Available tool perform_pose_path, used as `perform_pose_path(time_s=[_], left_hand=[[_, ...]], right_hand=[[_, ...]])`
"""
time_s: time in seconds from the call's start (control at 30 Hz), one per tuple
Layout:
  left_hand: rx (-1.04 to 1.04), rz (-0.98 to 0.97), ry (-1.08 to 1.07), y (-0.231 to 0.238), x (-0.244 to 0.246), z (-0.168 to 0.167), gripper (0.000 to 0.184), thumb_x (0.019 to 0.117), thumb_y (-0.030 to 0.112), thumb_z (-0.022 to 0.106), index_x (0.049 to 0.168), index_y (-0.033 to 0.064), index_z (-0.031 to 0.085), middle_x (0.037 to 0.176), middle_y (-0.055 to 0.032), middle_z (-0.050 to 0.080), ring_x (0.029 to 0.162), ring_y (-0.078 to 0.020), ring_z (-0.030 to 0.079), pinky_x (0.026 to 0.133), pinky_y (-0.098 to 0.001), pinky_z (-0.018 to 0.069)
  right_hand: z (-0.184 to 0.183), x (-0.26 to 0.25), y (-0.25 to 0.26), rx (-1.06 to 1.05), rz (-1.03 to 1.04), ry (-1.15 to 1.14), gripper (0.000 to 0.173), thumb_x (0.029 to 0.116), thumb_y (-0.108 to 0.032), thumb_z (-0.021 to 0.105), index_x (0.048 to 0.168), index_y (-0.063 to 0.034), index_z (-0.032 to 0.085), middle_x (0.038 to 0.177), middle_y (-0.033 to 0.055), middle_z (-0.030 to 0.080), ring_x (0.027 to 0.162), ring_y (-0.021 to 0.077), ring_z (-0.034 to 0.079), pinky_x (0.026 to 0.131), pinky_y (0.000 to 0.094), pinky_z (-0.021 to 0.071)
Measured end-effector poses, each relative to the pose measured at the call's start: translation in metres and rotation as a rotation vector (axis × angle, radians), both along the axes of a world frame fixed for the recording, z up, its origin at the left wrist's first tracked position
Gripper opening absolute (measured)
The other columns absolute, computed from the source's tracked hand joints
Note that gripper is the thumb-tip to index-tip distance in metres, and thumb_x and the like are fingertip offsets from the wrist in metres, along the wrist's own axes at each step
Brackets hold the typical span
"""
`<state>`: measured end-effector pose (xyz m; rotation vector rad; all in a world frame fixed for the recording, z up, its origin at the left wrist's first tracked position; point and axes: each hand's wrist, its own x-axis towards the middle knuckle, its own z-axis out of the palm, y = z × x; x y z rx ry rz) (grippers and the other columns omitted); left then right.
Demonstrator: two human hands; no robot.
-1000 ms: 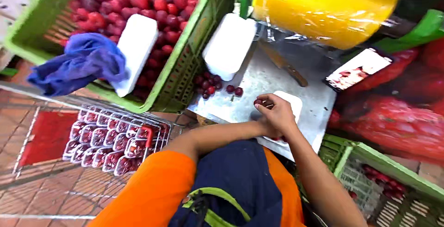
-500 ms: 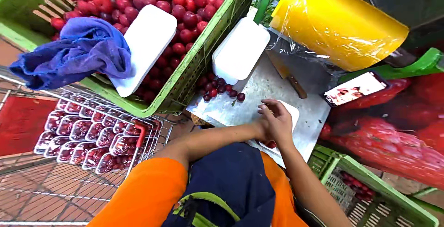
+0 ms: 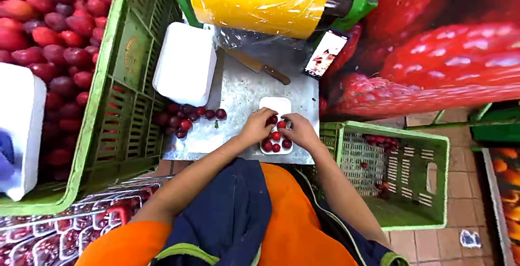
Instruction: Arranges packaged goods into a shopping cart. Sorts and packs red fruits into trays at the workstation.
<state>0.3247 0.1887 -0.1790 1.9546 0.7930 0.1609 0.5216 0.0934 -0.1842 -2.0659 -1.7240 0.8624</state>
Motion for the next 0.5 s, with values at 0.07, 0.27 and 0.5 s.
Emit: perform_pose_path(time_s=[0.07,0.27,0.5], left_hand=[[0.120,0.014,-0.043,0.001,0.007,-0.032,0.041,0.0941,0.016,0.070,0.134,0.0102,0.064,0.136,-0.0126,0.062,0.125,-0.0305,0.060,0.109,-0.0555,0.0459],[0.035,-0.044,0.037,0.005,0.008,-0.028,0.033,0.0979,0.018,0.067,0.130,0.0093,0.066,0.129,-0.0126,0.066,0.115,-0.0269,0.066,0.104,-0.0514,0.0515],[-0.006,-0.084,0.004,0.000,0.010,-0.026,0.030,0.0998,0.024,0.066,0.126,0.0091,0.068,0.117,-0.0094,0.071,0.112,-0.0227,0.068,0.104,-0.0503,0.0522]], right_hand=[[-0.009,-0.003,0.008,0.010,0.004,-0.019,0.040,0.0883,-0.030,0.079,0.121,-0.0081,0.071,0.107,0.0138,0.071,0.099,0.0299,0.068,0.091,0.0537,0.0562],[0.006,0.003,-0.001,-0.080,-0.131,0.056,0.032,0.0979,-0.028,0.068,0.122,-0.0073,0.069,0.109,0.0130,0.072,0.094,0.0277,0.072,0.088,0.0533,0.0589],[-0.002,0.004,-0.011,-0.065,-0.123,0.099,0.029,0.0888,-0.020,0.079,0.115,-0.0076,0.074,0.113,0.0141,0.067,0.091,0.0258,0.069,0.084,0.0473,0.0596]])
